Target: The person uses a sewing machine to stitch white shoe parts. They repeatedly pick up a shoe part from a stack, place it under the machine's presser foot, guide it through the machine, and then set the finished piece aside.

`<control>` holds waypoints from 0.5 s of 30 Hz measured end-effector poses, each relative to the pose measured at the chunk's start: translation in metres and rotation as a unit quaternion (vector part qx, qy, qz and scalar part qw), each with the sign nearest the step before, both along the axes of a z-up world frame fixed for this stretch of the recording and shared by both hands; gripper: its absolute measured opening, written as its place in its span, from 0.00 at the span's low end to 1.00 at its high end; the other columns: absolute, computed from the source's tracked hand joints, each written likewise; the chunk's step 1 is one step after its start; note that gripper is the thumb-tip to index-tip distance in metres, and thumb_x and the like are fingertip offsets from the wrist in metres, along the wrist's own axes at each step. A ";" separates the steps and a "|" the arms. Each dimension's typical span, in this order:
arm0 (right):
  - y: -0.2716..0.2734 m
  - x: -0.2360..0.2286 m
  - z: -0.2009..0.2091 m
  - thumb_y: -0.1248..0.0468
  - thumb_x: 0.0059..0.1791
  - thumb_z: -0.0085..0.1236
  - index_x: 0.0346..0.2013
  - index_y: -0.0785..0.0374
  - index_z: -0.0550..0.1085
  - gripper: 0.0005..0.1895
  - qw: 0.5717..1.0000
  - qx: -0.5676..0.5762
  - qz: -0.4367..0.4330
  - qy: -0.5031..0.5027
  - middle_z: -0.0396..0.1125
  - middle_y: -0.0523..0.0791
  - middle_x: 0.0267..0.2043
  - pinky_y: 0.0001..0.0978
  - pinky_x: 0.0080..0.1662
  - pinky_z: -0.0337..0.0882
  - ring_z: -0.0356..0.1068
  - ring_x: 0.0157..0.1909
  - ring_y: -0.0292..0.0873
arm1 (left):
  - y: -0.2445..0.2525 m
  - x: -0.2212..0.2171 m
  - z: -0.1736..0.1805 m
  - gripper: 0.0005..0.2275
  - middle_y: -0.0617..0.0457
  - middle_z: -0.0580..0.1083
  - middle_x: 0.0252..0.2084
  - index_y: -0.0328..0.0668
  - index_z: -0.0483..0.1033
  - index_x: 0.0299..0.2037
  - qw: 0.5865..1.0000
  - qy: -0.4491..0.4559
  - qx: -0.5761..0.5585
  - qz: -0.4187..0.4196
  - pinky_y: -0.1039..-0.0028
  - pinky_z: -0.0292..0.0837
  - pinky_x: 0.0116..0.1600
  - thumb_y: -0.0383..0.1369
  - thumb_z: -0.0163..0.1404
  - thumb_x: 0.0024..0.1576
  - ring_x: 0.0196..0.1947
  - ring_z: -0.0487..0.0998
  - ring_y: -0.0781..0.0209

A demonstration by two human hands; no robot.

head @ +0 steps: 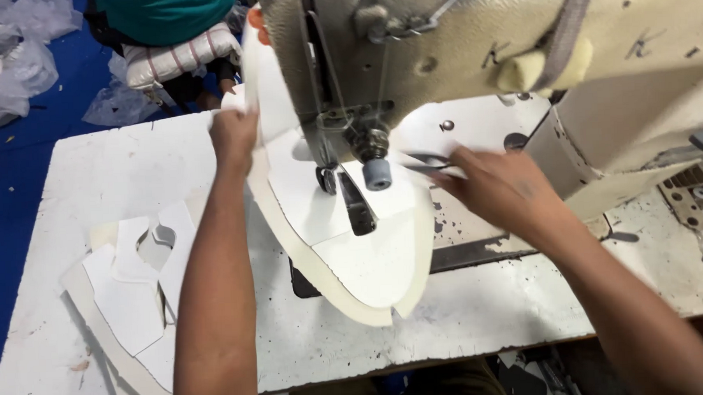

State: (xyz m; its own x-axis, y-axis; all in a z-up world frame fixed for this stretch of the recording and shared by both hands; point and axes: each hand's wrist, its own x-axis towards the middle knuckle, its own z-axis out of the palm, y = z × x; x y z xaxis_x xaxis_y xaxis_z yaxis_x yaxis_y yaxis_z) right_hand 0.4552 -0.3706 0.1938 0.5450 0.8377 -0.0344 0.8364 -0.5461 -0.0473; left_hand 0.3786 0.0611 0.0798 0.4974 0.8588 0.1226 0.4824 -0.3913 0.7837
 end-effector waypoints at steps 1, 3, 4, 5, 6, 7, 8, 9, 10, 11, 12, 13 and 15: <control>-0.026 0.000 -0.012 0.43 0.56 0.47 0.51 0.55 0.70 0.22 0.997 -0.007 -0.082 0.007 0.75 0.47 0.31 0.41 0.32 0.73 0.75 0.29 0.47 | 0.024 -0.003 -0.035 0.19 0.38 0.79 0.35 0.27 0.81 0.34 0.998 0.041 -0.010 0.037 0.56 0.75 0.44 0.44 0.58 0.57 0.35 0.81 0.46; -0.079 0.015 -0.100 0.44 0.51 0.50 0.50 0.56 0.71 0.22 0.995 0.050 -0.086 0.019 0.75 0.48 0.34 0.44 0.31 0.75 0.75 0.29 0.49 | 0.053 -0.004 -0.108 0.18 0.35 0.79 0.37 0.26 0.79 0.36 0.998 0.019 -0.020 0.063 0.56 0.76 0.43 0.41 0.58 0.56 0.37 0.81 0.44; -0.109 0.017 -0.137 0.46 0.47 0.52 0.49 0.57 0.72 0.23 0.990 0.105 -0.091 0.035 0.75 0.48 0.36 0.46 0.30 0.77 0.75 0.29 0.51 | 0.067 -0.002 -0.143 0.17 0.32 0.78 0.38 0.25 0.78 0.37 0.996 0.002 -0.031 0.088 0.56 0.77 0.42 0.39 0.58 0.55 0.38 0.81 0.42; -0.118 0.009 -0.149 0.46 0.47 0.52 0.49 0.57 0.72 0.23 0.990 0.107 -0.090 0.031 0.75 0.48 0.36 0.46 0.30 0.77 0.75 0.29 0.51 | 0.073 0.005 -0.152 0.17 0.32 0.78 0.38 0.25 0.78 0.37 0.996 -0.003 -0.030 0.088 0.56 0.77 0.42 0.39 0.58 0.55 0.38 0.81 0.42; -0.128 0.002 -0.160 0.45 0.46 0.54 0.50 0.57 0.72 0.25 0.989 0.105 -0.105 0.013 0.74 0.50 0.40 0.46 0.30 0.78 0.75 0.29 0.50 | 0.078 0.013 -0.159 0.16 0.32 0.78 0.39 0.25 0.78 0.39 0.994 -0.009 -0.047 0.095 0.56 0.77 0.44 0.38 0.57 0.56 0.40 0.81 0.41; -0.138 -0.005 -0.172 0.44 0.45 0.56 0.50 0.57 0.73 0.27 0.987 0.103 -0.120 -0.005 0.72 0.51 0.43 0.45 0.29 0.78 0.75 0.29 0.50 | 0.082 0.020 -0.166 0.16 0.32 0.79 0.41 0.24 0.78 0.40 0.993 -0.016 -0.064 0.102 0.57 0.77 0.46 0.38 0.56 0.57 0.41 0.81 0.40; -0.133 -0.013 -0.167 0.44 0.45 0.56 0.50 0.57 0.73 0.27 0.987 0.108 -0.120 -0.009 0.72 0.51 0.43 0.45 0.29 0.78 0.75 0.29 0.50 | 0.084 0.029 -0.164 0.16 0.32 0.79 0.41 0.24 0.78 0.40 0.993 -0.021 -0.060 0.100 0.57 0.77 0.46 0.38 0.56 0.57 0.41 0.81 0.40; -0.129 -0.021 -0.161 0.45 0.45 0.55 0.52 0.52 0.75 0.25 0.980 0.088 -0.178 0.024 0.71 0.48 0.45 0.44 0.31 0.79 0.76 0.28 0.48 | 0.086 0.038 -0.161 0.18 0.33 0.79 0.44 0.23 0.77 0.45 0.983 -0.097 -0.114 0.108 0.58 0.77 0.49 0.39 0.55 0.58 0.45 0.81 0.39; -0.124 -0.030 -0.156 0.46 0.46 0.55 0.54 0.48 0.76 0.24 0.968 0.068 -0.234 0.058 0.70 0.46 0.47 0.42 0.32 0.80 0.77 0.27 0.47 | 0.088 0.046 -0.157 0.21 0.34 0.79 0.47 0.22 0.76 0.50 0.964 -0.172 -0.168 0.113 0.58 0.77 0.51 0.40 0.55 0.59 0.49 0.80 0.38; -0.118 -0.033 -0.154 0.46 0.46 0.55 0.54 0.48 0.76 0.24 0.968 0.073 -0.235 0.054 0.70 0.46 0.47 0.42 0.32 0.80 0.77 0.27 0.47 | 0.099 0.057 -0.160 0.21 0.34 0.79 0.47 0.22 0.76 0.50 0.964 -0.176 -0.164 0.110 0.58 0.77 0.51 0.40 0.55 0.59 0.49 0.80 0.38; -0.112 -0.036 -0.151 0.46 0.47 0.55 0.51 0.51 0.77 0.23 0.968 0.108 -0.222 0.039 0.70 0.45 0.44 0.41 0.33 0.79 0.77 0.28 0.46 | 0.109 0.066 -0.163 0.24 0.35 0.73 0.53 0.23 0.69 0.55 0.944 -0.257 -0.186 0.094 0.59 0.74 0.54 0.40 0.55 0.59 0.54 0.76 0.39; -0.107 -0.038 -0.149 0.45 0.47 0.56 0.48 0.53 0.78 0.22 0.967 0.143 -0.209 0.023 0.71 0.45 0.41 0.39 0.33 0.78 0.76 0.29 0.44 | 0.118 0.074 -0.166 0.27 0.36 0.67 0.59 0.25 0.62 0.61 0.916 -0.335 -0.206 0.076 0.61 0.72 0.58 0.40 0.55 0.59 0.59 0.71 0.41; -0.100 -0.037 -0.147 0.44 0.47 0.56 0.47 0.52 0.79 0.21 0.969 0.103 -0.223 0.009 0.71 0.44 0.39 0.38 0.36 0.78 0.75 0.36 0.44 | 0.099 0.055 -0.136 0.32 0.36 0.60 0.65 0.28 0.55 0.66 0.934 -0.320 -0.141 0.076 0.60 0.67 0.63 0.41 0.57 0.59 0.64 0.65 0.42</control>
State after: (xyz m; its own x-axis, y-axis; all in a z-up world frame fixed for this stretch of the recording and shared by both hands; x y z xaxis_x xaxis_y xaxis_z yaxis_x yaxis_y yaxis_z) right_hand 0.4180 -0.4707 0.0467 0.8556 0.5086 0.0966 0.5171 -0.8306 -0.2065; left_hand 0.4335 0.1601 -0.0560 0.2700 0.9564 0.1109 -0.0876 -0.0903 0.9921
